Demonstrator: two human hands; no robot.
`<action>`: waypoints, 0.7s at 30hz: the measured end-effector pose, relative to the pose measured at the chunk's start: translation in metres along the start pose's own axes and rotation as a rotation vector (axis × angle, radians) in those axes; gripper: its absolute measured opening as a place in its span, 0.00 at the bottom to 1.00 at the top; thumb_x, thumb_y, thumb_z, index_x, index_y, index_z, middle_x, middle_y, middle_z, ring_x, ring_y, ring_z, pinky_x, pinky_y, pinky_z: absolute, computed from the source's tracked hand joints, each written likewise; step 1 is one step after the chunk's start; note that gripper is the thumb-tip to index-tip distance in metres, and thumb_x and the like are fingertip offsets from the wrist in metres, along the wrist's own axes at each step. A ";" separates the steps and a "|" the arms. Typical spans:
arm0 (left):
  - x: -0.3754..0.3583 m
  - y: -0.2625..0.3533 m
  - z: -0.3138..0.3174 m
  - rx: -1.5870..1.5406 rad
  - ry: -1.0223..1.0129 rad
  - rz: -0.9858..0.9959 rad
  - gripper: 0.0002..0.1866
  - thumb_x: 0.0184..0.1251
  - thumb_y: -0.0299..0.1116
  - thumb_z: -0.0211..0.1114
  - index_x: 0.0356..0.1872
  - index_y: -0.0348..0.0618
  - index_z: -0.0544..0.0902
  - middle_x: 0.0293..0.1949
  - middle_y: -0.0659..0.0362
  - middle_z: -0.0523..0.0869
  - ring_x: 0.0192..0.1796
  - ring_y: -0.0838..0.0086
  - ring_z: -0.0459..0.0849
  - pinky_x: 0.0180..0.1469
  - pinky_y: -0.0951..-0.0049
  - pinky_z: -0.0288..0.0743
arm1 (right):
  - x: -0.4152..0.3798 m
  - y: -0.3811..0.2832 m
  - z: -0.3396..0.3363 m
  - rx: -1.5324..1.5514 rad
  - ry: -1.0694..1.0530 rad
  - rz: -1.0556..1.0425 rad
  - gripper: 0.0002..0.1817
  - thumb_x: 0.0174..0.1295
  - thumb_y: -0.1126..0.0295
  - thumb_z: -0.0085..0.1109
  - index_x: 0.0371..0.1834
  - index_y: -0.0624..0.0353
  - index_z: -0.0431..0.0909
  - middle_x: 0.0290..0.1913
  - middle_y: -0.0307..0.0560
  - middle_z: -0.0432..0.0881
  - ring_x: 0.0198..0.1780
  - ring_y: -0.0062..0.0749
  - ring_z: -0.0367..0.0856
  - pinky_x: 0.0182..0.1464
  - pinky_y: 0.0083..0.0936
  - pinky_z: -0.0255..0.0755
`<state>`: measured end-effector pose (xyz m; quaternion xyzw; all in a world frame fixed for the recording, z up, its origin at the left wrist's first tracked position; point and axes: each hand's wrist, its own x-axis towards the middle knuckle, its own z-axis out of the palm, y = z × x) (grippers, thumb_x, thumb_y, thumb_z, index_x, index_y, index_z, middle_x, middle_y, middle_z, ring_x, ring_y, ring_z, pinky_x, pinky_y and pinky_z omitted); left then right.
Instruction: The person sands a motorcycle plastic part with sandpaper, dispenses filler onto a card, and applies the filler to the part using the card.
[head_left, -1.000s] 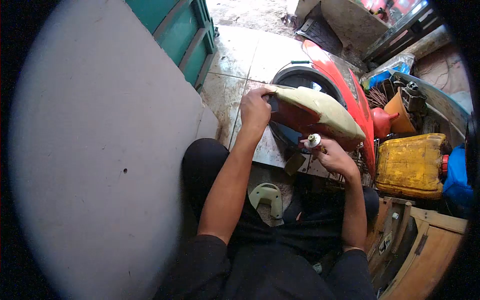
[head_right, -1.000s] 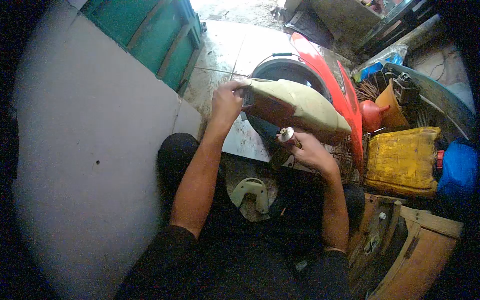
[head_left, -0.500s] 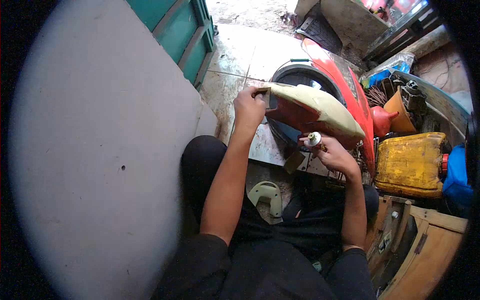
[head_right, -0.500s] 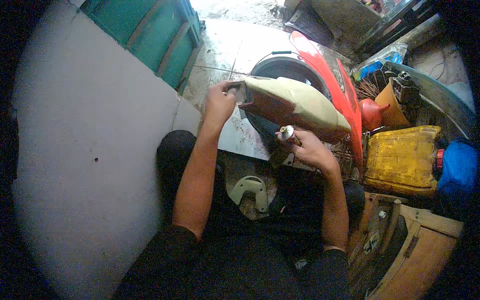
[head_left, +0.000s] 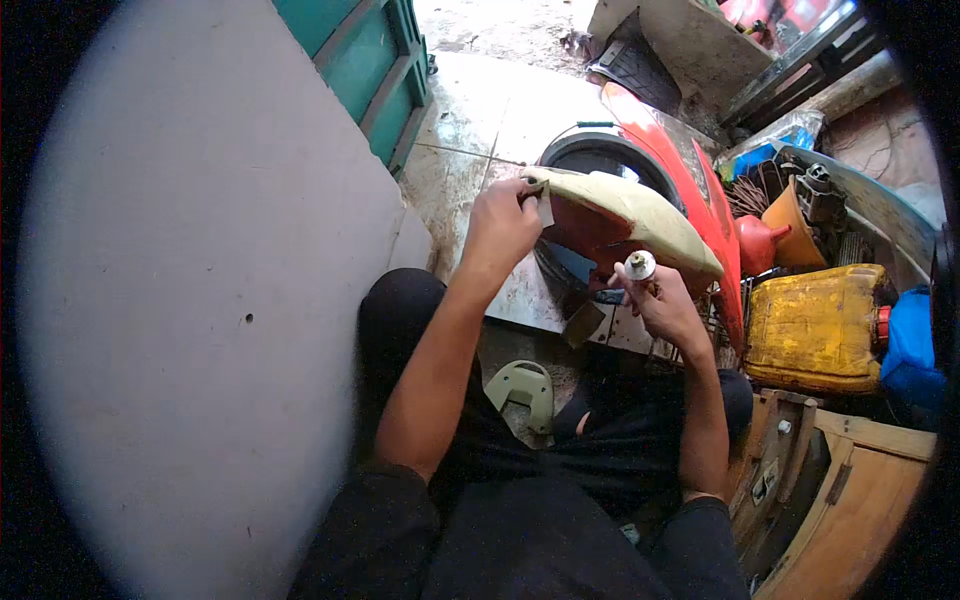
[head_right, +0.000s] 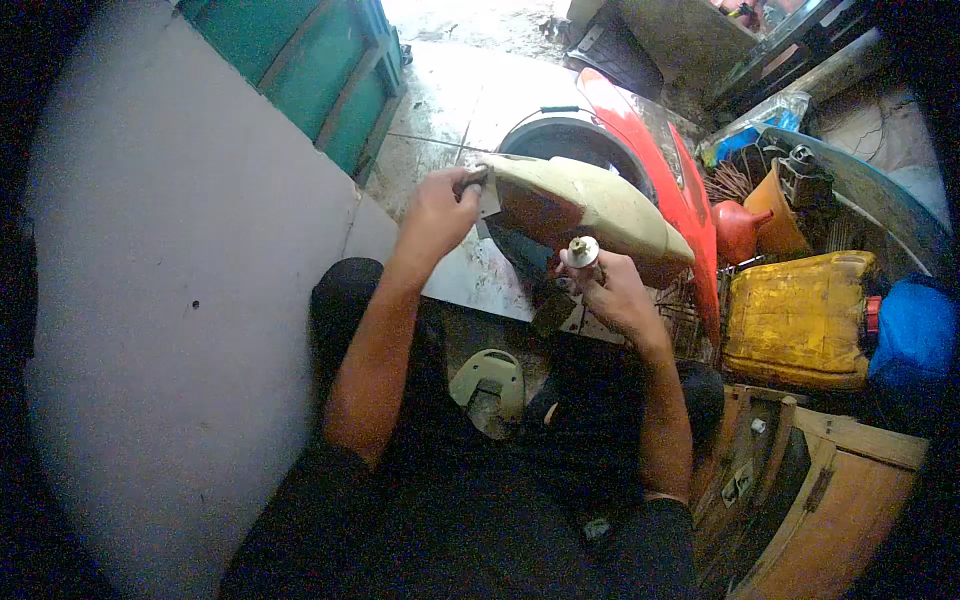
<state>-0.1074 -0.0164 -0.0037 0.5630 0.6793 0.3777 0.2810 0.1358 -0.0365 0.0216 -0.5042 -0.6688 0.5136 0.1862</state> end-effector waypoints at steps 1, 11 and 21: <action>0.001 0.003 -0.006 0.003 0.000 0.004 0.12 0.61 0.31 0.58 0.39 0.33 0.83 0.34 0.41 0.84 0.37 0.52 0.85 0.43 0.59 0.76 | 0.001 -0.001 0.004 0.003 0.003 -0.003 0.17 0.70 0.60 0.55 0.34 0.67 0.80 0.25 0.36 0.78 0.29 0.15 0.72 0.32 0.20 0.67; -0.029 0.044 -0.020 -0.542 -0.649 0.023 0.13 0.70 0.34 0.60 0.49 0.38 0.78 0.34 0.62 0.81 0.29 0.85 0.78 0.25 0.83 0.70 | 0.004 0.010 0.018 -0.161 0.331 -0.294 0.13 0.59 0.68 0.61 0.22 0.66 0.78 0.16 0.54 0.75 0.19 0.22 0.73 0.25 0.30 0.69; -0.036 0.054 -0.019 -0.688 -0.474 -0.026 0.11 0.71 0.30 0.59 0.48 0.35 0.78 0.34 0.64 0.82 0.31 0.87 0.77 0.28 0.84 0.70 | 0.005 0.008 0.018 0.357 -0.061 -0.047 0.19 0.65 0.65 0.56 0.55 0.64 0.71 0.45 0.38 0.76 0.47 0.23 0.73 0.53 0.24 0.66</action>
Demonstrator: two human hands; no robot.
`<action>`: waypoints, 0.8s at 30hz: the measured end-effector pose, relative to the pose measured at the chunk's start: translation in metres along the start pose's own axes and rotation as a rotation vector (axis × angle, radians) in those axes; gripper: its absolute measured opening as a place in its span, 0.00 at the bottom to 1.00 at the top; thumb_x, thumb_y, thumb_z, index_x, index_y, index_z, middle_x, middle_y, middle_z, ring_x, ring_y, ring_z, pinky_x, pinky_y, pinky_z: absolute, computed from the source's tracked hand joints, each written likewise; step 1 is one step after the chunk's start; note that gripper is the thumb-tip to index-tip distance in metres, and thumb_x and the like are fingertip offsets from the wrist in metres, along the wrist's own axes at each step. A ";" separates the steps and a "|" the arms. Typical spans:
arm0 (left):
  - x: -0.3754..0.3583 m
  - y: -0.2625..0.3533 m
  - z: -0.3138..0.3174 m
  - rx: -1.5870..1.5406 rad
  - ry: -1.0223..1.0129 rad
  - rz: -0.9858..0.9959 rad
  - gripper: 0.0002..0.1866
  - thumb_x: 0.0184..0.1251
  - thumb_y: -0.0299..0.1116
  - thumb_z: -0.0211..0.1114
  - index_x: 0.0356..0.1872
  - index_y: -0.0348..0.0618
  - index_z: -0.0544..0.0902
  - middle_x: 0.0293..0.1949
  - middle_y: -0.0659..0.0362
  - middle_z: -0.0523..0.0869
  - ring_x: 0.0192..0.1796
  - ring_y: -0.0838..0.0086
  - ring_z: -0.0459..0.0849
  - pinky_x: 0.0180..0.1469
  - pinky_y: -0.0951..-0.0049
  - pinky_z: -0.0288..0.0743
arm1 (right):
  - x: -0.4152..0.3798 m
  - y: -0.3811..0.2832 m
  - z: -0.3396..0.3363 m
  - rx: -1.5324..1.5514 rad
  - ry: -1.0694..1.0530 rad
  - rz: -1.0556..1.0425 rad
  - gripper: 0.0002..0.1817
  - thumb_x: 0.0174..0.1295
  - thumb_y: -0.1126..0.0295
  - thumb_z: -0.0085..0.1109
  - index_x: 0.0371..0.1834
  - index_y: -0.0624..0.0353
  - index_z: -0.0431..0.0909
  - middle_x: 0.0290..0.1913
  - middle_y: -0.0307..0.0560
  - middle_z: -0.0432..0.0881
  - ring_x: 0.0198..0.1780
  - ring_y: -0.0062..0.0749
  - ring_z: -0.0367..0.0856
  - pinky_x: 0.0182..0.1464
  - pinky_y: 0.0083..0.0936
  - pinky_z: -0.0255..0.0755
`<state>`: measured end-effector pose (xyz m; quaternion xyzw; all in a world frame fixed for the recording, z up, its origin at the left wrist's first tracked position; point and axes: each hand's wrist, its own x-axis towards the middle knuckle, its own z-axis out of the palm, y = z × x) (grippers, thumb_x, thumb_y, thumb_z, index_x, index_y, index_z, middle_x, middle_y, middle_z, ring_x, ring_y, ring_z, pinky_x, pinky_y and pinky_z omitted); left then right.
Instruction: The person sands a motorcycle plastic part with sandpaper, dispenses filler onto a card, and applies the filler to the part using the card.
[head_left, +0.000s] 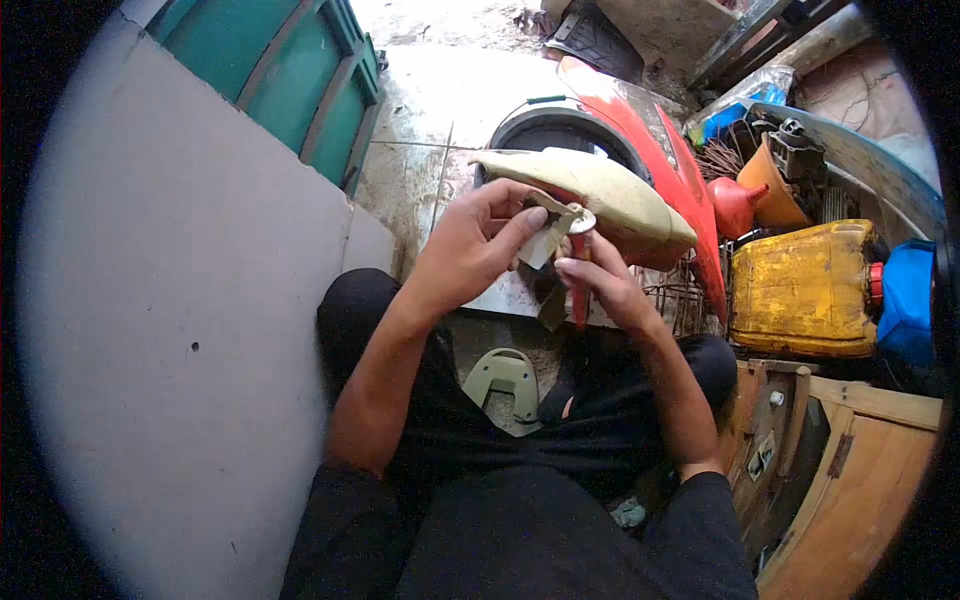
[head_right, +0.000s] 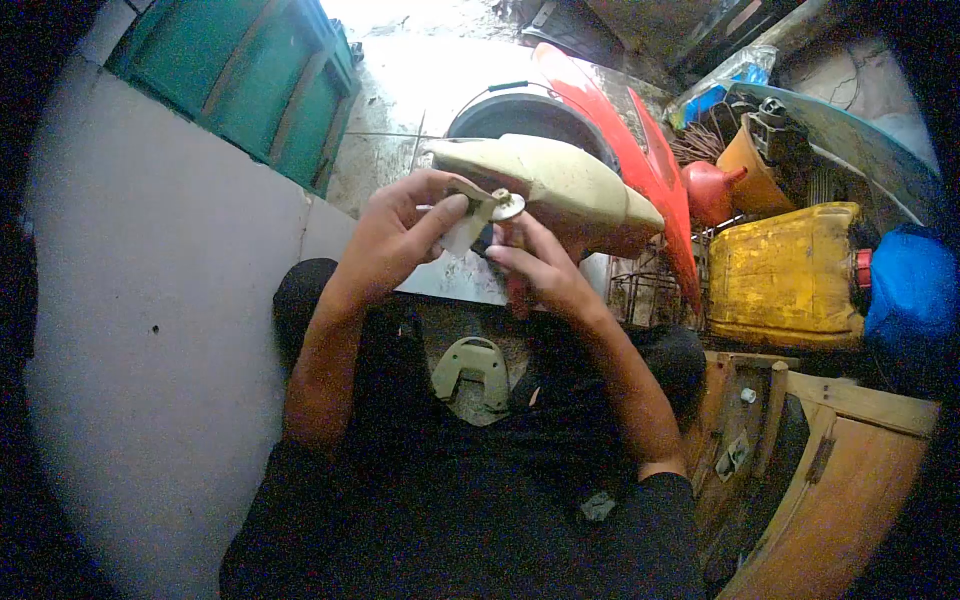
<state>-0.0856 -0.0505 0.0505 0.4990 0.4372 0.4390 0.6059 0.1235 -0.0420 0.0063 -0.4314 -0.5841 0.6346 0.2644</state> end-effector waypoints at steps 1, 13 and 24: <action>0.000 0.001 -0.002 0.000 0.002 -0.001 0.11 0.71 0.30 0.59 0.48 0.35 0.78 0.34 0.64 0.82 0.31 0.87 0.77 0.28 0.84 0.70 | 0.000 0.006 0.001 0.186 -0.094 0.025 0.20 0.67 0.65 0.55 0.59 0.62 0.66 0.45 0.38 0.73 0.47 0.23 0.72 0.54 0.23 0.65; 0.000 0.001 -0.012 -0.062 0.174 -0.016 0.12 0.70 0.37 0.61 0.47 0.41 0.80 0.28 0.67 0.81 0.21 0.90 0.70 0.21 0.89 0.61 | -0.001 0.009 0.029 0.375 0.061 -0.024 0.37 0.69 0.35 0.24 0.38 0.61 0.70 0.19 0.44 0.74 0.17 0.27 0.75 0.19 0.22 0.71; -0.006 0.007 -0.005 0.019 0.045 -0.035 0.12 0.70 0.30 0.61 0.48 0.35 0.79 0.31 0.65 0.82 0.28 0.87 0.77 0.27 0.84 0.70 | 0.000 0.030 0.023 0.292 0.156 0.026 0.45 0.65 0.29 0.16 0.12 0.55 0.70 0.10 0.37 0.68 0.10 0.24 0.68 0.13 0.22 0.61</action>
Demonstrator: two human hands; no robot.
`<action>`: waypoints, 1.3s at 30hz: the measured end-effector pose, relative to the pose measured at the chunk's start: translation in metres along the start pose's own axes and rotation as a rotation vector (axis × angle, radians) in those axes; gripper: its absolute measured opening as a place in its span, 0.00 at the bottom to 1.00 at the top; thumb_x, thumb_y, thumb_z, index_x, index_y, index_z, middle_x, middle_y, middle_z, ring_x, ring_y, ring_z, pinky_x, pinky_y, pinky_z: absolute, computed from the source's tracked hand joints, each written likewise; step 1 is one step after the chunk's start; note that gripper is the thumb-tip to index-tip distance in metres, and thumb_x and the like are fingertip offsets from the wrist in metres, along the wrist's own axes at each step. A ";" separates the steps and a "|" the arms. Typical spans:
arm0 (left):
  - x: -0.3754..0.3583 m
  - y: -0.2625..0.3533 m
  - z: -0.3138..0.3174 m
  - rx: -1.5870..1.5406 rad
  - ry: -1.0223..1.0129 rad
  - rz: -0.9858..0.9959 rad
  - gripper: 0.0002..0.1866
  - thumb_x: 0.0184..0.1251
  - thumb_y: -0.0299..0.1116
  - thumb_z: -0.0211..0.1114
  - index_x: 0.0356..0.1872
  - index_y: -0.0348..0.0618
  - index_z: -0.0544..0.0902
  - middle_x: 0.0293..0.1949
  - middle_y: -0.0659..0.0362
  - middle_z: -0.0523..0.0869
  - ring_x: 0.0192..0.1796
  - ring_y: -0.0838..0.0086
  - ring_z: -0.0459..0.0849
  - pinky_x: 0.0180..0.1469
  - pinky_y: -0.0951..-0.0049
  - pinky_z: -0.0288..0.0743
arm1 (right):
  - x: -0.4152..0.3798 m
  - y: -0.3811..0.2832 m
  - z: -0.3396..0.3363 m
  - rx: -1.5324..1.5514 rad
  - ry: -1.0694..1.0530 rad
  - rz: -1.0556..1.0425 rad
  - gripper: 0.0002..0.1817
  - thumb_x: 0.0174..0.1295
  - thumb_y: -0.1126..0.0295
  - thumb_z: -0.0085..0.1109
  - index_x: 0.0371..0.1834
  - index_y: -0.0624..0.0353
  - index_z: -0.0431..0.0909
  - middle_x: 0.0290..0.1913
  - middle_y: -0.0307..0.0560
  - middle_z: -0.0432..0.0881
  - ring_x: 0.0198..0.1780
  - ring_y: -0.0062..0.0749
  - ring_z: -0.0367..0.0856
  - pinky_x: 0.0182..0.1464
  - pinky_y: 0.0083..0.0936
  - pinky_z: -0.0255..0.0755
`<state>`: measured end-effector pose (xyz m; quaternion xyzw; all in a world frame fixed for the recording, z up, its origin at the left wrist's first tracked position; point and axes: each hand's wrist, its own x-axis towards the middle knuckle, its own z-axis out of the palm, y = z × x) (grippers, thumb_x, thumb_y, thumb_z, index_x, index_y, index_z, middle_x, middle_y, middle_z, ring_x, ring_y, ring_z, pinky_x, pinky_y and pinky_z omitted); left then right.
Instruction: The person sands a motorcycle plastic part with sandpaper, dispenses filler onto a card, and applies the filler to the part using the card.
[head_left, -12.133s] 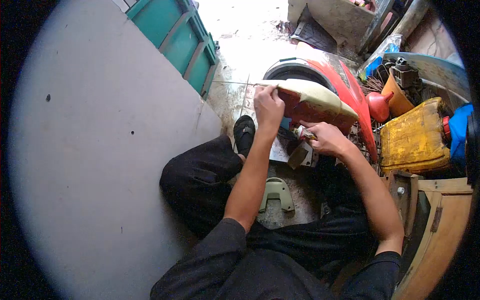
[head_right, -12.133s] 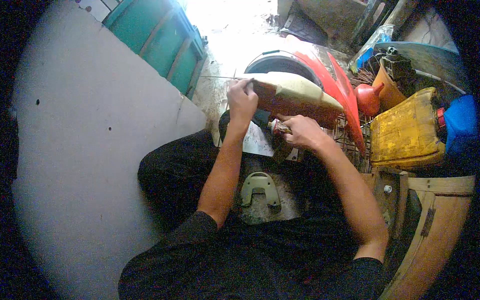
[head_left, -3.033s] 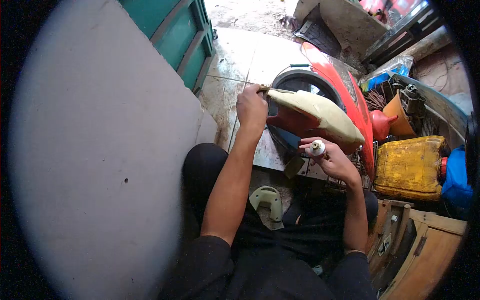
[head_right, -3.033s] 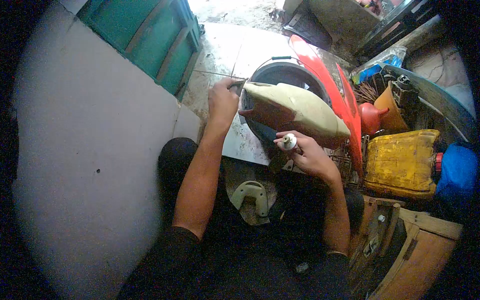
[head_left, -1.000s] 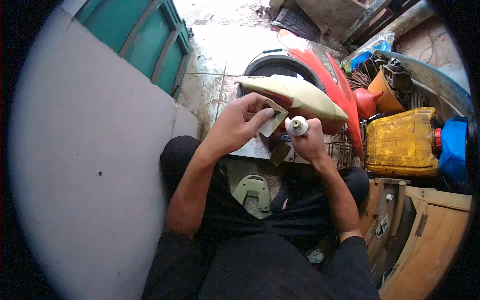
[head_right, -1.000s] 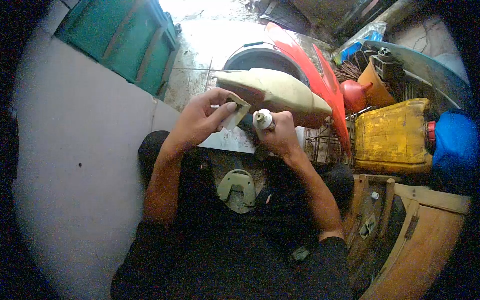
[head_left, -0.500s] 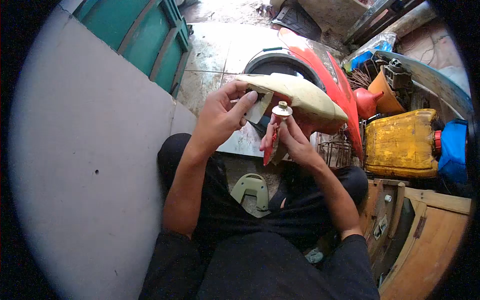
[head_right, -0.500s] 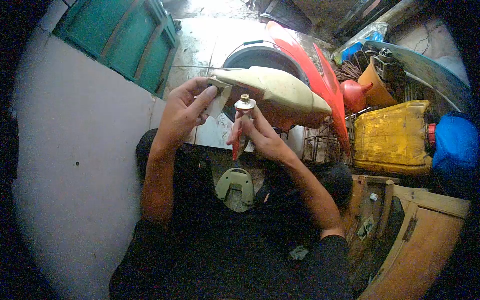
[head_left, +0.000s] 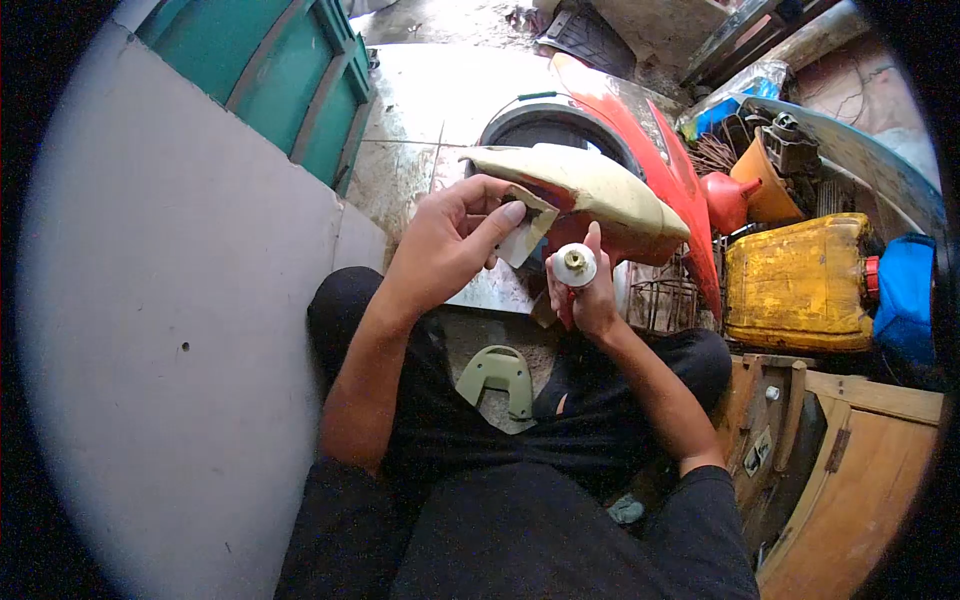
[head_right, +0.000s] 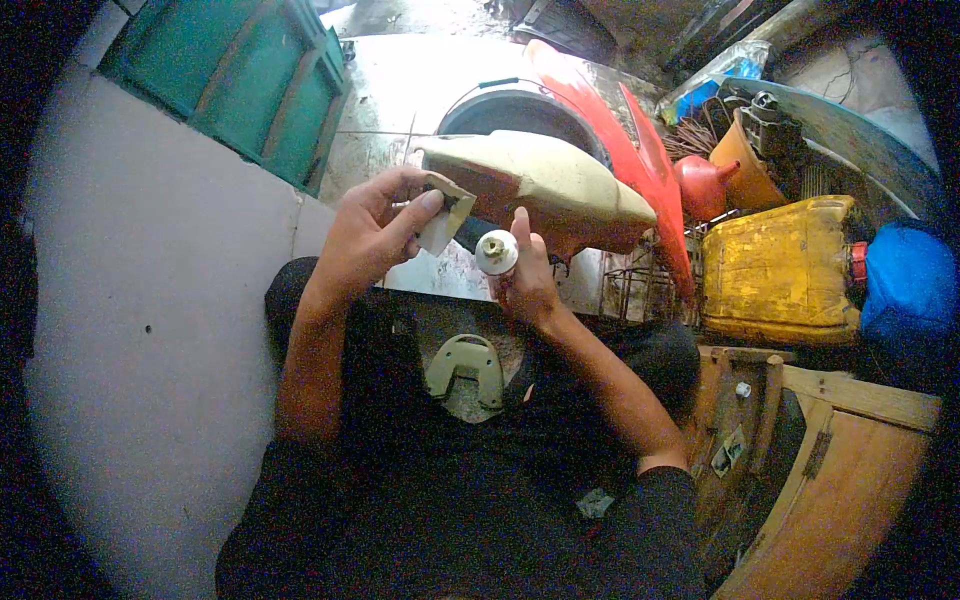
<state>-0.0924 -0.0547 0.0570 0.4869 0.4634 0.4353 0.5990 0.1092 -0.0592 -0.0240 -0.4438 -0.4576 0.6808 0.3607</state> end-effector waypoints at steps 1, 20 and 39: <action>-0.001 0.000 0.001 0.006 -0.003 0.003 0.11 0.70 0.30 0.60 0.48 0.35 0.79 0.30 0.65 0.81 0.29 0.87 0.77 0.28 0.84 0.70 | 0.003 0.002 -0.005 -0.091 -0.006 -0.079 0.43 0.67 0.32 0.19 0.13 0.55 0.71 0.10 0.36 0.69 0.11 0.24 0.68 0.15 0.22 0.62; -0.006 -0.007 0.012 -0.065 -0.030 0.118 0.10 0.69 0.32 0.62 0.45 0.38 0.82 0.32 0.64 0.84 0.23 0.90 0.72 0.21 0.87 0.61 | 0.008 -0.007 -0.010 -0.929 0.105 -1.062 0.21 0.71 0.65 0.41 0.59 0.72 0.66 0.18 0.48 0.76 0.15 0.36 0.74 0.20 0.31 0.66; -0.009 0.004 0.010 -0.156 -0.082 0.052 0.11 0.70 0.28 0.60 0.48 0.32 0.78 0.40 0.59 0.85 0.39 0.84 0.82 0.39 0.83 0.76 | 0.007 -0.014 -0.002 -0.491 -0.022 -0.413 0.30 0.74 0.58 0.31 0.19 0.66 0.74 0.14 0.52 0.75 0.15 0.34 0.76 0.22 0.31 0.68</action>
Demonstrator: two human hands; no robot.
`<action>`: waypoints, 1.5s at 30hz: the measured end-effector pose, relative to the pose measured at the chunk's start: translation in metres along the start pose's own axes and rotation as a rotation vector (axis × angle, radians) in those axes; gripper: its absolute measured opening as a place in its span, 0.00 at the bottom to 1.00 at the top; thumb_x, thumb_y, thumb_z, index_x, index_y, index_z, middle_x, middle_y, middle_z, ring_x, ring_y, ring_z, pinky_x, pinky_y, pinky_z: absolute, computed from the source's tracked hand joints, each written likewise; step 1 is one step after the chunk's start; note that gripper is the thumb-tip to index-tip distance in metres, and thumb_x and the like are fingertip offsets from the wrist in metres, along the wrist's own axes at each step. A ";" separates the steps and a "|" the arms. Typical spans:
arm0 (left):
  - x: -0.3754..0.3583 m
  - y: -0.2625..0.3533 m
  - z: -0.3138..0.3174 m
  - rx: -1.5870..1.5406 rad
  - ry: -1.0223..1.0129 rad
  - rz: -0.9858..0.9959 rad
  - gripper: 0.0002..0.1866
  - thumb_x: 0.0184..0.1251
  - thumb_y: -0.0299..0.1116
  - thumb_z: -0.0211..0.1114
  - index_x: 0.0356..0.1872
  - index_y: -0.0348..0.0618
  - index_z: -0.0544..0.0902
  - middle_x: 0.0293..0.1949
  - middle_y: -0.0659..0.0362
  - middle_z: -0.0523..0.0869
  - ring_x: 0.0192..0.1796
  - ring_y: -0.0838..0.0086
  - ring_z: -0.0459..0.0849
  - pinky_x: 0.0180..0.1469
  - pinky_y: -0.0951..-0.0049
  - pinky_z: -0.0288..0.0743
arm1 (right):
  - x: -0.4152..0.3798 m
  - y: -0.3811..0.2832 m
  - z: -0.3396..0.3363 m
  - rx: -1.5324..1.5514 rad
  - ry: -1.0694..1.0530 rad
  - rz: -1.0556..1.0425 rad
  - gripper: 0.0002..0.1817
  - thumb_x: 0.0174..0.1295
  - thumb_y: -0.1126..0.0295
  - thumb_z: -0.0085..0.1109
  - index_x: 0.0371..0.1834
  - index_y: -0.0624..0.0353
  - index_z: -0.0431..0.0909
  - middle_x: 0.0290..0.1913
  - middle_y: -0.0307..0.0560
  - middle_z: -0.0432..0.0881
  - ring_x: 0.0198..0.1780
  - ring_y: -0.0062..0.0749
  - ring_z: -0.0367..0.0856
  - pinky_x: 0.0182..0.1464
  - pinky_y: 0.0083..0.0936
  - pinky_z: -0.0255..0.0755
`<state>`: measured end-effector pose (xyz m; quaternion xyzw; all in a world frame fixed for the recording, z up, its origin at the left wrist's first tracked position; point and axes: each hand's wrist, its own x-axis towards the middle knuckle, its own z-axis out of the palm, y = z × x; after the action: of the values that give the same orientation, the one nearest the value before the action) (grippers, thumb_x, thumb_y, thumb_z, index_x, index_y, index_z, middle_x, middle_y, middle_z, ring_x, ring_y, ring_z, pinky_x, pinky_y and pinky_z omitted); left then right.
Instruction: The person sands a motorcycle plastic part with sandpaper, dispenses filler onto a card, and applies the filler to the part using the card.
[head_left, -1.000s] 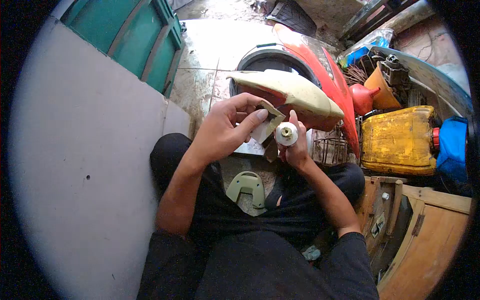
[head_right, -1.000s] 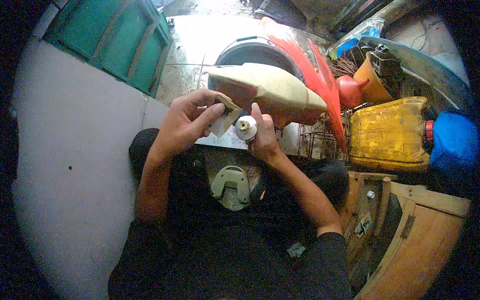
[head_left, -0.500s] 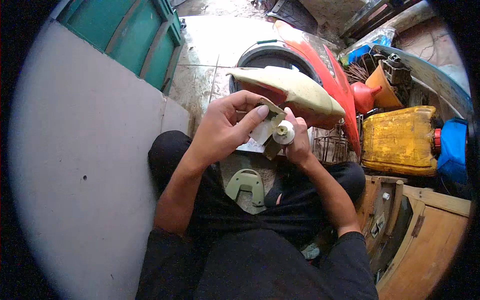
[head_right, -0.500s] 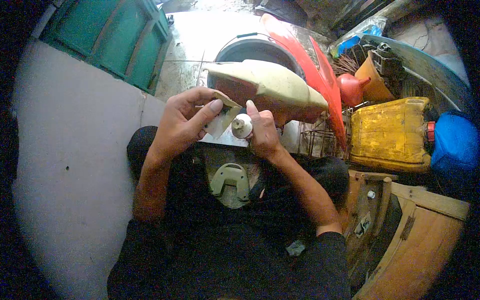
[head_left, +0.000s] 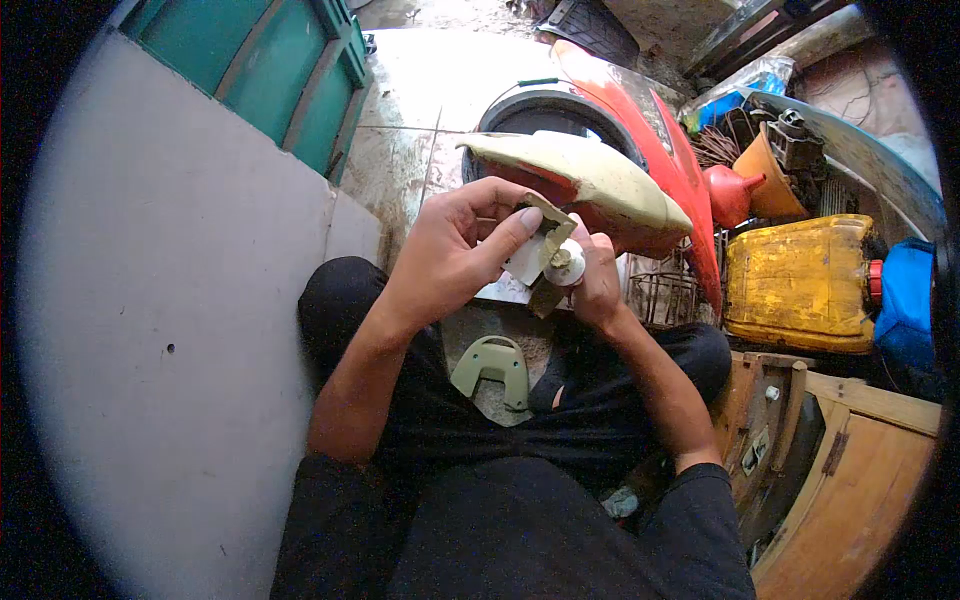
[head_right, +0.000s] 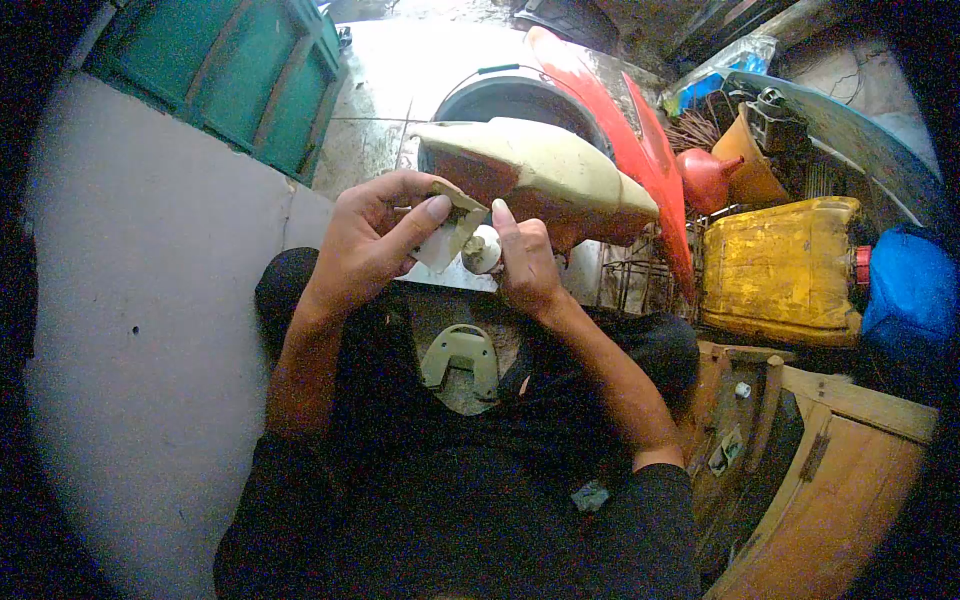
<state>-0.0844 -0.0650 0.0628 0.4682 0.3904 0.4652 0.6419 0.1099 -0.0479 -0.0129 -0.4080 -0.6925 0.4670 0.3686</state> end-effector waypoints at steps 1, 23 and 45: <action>0.000 0.000 0.000 0.019 0.001 0.001 0.11 0.70 0.27 0.60 0.48 0.32 0.78 0.40 0.59 0.85 0.39 0.84 0.82 0.39 0.83 0.76 | 0.000 -0.002 0.000 0.003 -0.002 0.020 0.30 0.74 0.58 0.31 0.19 0.67 0.74 0.14 0.52 0.75 0.15 0.34 0.76 0.22 0.31 0.68; 0.000 0.000 0.003 0.113 0.048 -0.028 0.10 0.69 0.27 0.61 0.48 0.33 0.79 0.37 0.61 0.85 0.37 0.85 0.81 0.37 0.83 0.75 | 0.001 -0.004 0.002 -0.067 0.087 0.016 0.32 0.75 0.57 0.31 0.18 0.65 0.75 0.14 0.48 0.75 0.15 0.32 0.74 0.23 0.31 0.67; 0.055 -0.078 -0.048 -0.083 0.664 0.153 0.09 0.69 0.28 0.61 0.44 0.33 0.81 0.36 0.60 0.85 0.35 0.83 0.80 0.38 0.83 0.73 | 0.002 0.005 -0.016 -0.316 0.118 0.010 0.15 0.71 0.69 0.44 0.40 0.74 0.74 0.17 0.62 0.70 0.17 0.48 0.73 0.23 0.41 0.62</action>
<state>-0.0969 -0.0112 -0.0284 0.2928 0.5225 0.6544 0.4614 0.1248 -0.0393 -0.0123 -0.4910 -0.7326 0.3291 0.3376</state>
